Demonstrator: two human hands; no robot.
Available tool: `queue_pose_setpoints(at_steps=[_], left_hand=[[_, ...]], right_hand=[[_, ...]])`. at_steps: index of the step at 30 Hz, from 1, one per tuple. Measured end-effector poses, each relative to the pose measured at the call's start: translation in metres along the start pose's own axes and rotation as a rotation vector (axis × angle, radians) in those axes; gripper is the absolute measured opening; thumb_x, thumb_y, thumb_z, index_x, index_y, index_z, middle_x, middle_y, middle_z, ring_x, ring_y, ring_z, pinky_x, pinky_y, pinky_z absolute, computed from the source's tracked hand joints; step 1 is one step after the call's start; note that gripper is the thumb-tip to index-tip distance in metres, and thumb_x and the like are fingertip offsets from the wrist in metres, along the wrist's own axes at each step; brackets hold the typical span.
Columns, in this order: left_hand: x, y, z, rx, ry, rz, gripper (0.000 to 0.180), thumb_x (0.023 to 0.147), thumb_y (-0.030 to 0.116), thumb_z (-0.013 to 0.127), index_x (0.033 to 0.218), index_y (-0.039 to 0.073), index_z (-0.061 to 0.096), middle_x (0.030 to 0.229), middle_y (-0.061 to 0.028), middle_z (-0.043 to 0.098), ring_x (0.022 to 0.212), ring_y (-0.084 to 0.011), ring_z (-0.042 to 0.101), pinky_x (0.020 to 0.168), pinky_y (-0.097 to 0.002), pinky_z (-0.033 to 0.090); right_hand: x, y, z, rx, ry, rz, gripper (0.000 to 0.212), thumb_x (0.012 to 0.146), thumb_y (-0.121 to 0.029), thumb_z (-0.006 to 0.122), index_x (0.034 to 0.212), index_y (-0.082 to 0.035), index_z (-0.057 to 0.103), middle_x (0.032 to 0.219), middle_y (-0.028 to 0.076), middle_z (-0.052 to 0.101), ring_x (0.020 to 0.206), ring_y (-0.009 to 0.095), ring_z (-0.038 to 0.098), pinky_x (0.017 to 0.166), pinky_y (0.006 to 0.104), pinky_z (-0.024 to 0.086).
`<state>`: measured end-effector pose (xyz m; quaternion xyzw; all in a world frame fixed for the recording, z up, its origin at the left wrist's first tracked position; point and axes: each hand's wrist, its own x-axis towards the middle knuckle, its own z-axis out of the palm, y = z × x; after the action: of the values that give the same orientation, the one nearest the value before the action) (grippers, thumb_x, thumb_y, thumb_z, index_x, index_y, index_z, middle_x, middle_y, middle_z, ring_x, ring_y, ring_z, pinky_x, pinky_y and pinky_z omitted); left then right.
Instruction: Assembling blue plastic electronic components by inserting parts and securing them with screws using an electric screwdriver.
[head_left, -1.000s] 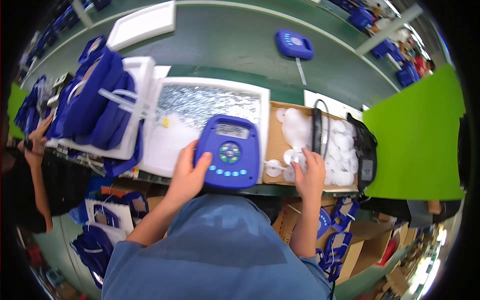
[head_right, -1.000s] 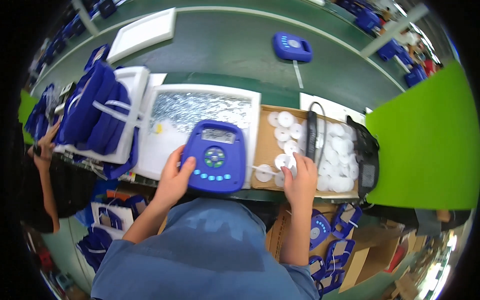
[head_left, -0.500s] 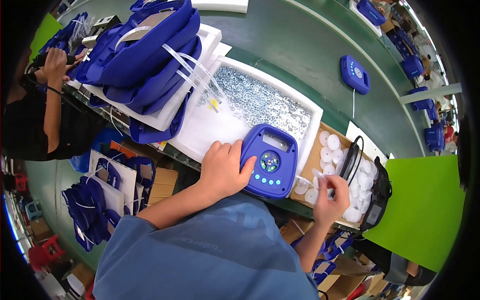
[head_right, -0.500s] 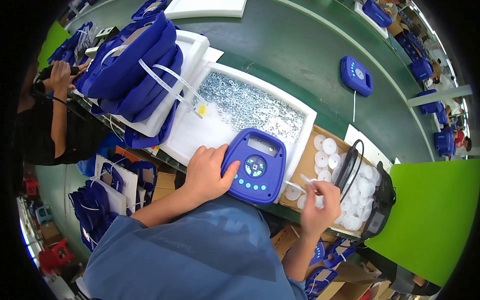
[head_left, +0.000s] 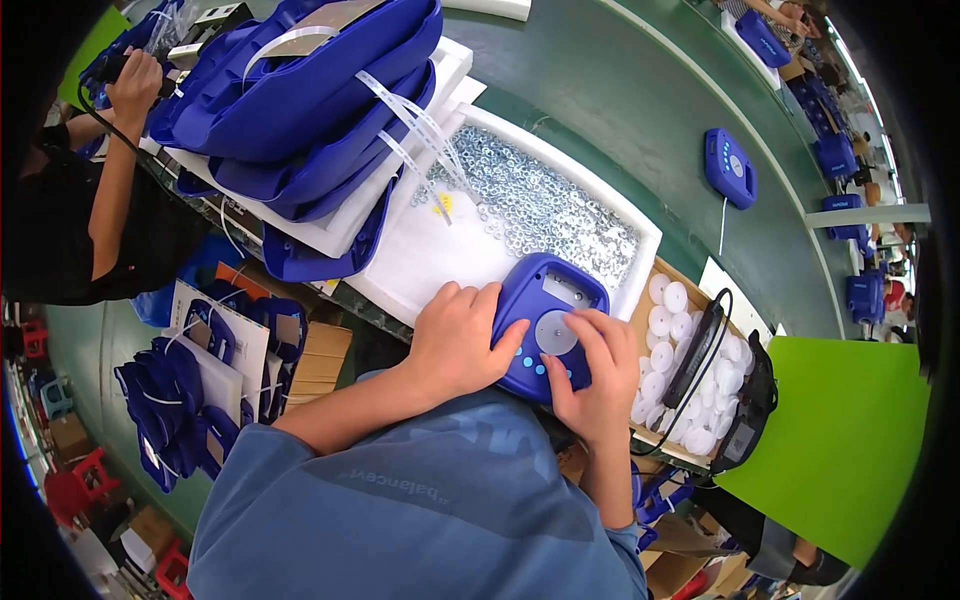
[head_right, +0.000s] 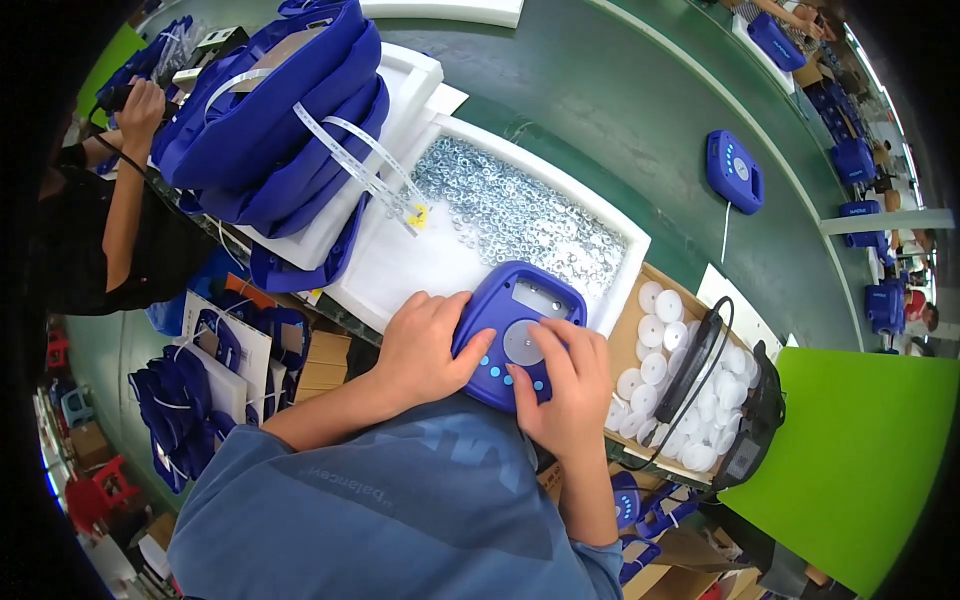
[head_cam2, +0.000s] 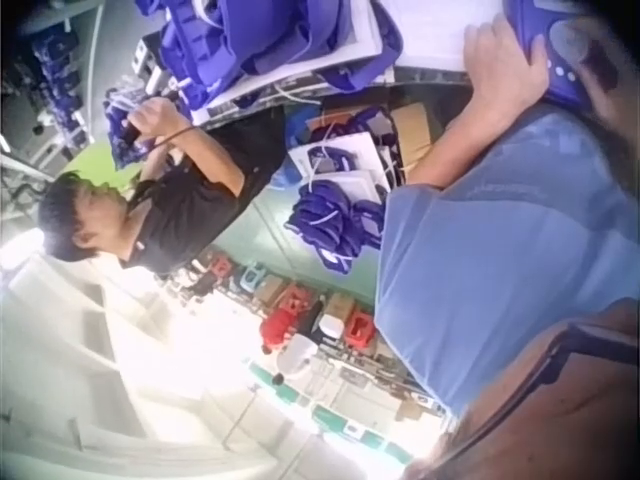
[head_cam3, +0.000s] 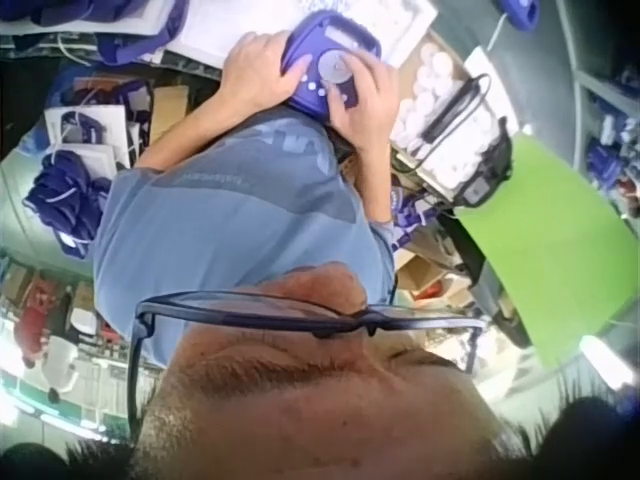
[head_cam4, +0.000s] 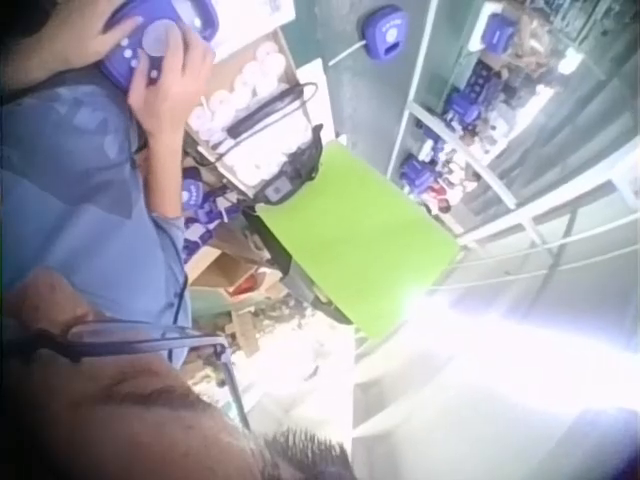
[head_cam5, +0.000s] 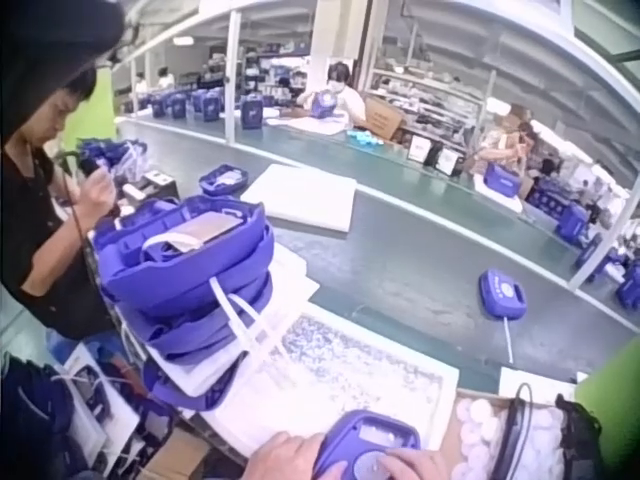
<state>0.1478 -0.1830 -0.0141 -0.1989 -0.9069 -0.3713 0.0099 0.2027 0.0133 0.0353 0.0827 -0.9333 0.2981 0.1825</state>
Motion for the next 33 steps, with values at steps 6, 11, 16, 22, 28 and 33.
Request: queue_pose_setpoints(at_steps=[6,11,16,22,28,33], left_hand=[[0.002,-0.002,0.0,-0.017,-0.021,0.001,0.047,0.092,0.033,0.077,0.116,-0.007,0.069,0.089,-0.0214,0.073,0.082,-0.0401,0.064,0.076,-0.049,0.053],[0.002,-0.001,0.0,-0.027,-0.013,0.003,0.047,0.092,0.035,0.076,0.114,-0.007,0.069,0.087,-0.0215,0.072,0.083,-0.0401,0.064,0.075,-0.0496,0.054],[0.003,0.002,-0.003,-0.018,-0.065,-0.029,0.05,0.092,0.037,0.078,0.12,-0.004,0.07,0.095,-0.0219,0.071,0.085,-0.0385,0.064,0.075,-0.0481,0.054],[-0.002,0.013,-0.031,-0.033,-0.153,0.421,0.068,0.078,0.049,0.088,0.131,0.01,0.072,0.13,-0.0178,0.052,0.113,-0.0373,0.052,0.093,-0.0484,0.048],[-0.004,0.012,-0.027,0.023,-0.251,0.404,0.074,0.064,0.036,0.096,0.131,0.016,0.072,0.133,-0.0161,0.05,0.123,-0.0377,0.048,0.1,-0.0499,0.043],[-0.005,0.016,-0.03,0.07,-0.298,0.368,0.075,0.062,0.033,0.098,0.131,0.021,0.073,0.133,-0.0161,0.05,0.122,-0.0385,0.047,0.104,-0.0512,0.041]], right_hand=[[0.003,0.023,0.008,0.042,-0.128,0.008,0.051,0.07,-0.004,0.086,0.119,-0.003,0.073,0.112,0.012,0.073,0.1,0.036,0.063,0.089,0.0433,0.054],[0.006,0.018,-0.004,-0.025,-0.149,0.019,0.045,0.071,-0.007,0.086,0.115,-0.005,0.077,0.113,0.011,0.07,0.105,0.036,0.061,0.092,0.0451,0.052],[-0.006,0.024,-0.003,-0.062,-0.129,0.007,0.037,0.072,-0.01,0.085,0.109,-0.008,0.08,0.114,0.011,0.067,0.109,0.036,0.059,0.094,0.0473,0.051],[-0.001,0.032,-0.004,-0.018,-0.172,0.001,0.043,0.072,-0.01,0.085,0.115,-0.011,0.079,0.118,0.011,0.063,0.115,0.038,0.055,0.098,0.0477,0.048],[0.001,0.037,-0.008,0.055,-0.214,0.017,0.048,0.071,-0.01,0.085,0.118,-0.013,0.079,0.122,0.013,0.06,0.117,0.038,0.05,0.103,0.0479,0.045],[0.012,0.046,-0.02,0.133,-0.151,0.118,0.043,0.077,-0.006,0.083,0.12,-0.011,0.079,0.119,0.014,0.067,0.113,0.034,0.062,0.093,0.0414,0.052]])
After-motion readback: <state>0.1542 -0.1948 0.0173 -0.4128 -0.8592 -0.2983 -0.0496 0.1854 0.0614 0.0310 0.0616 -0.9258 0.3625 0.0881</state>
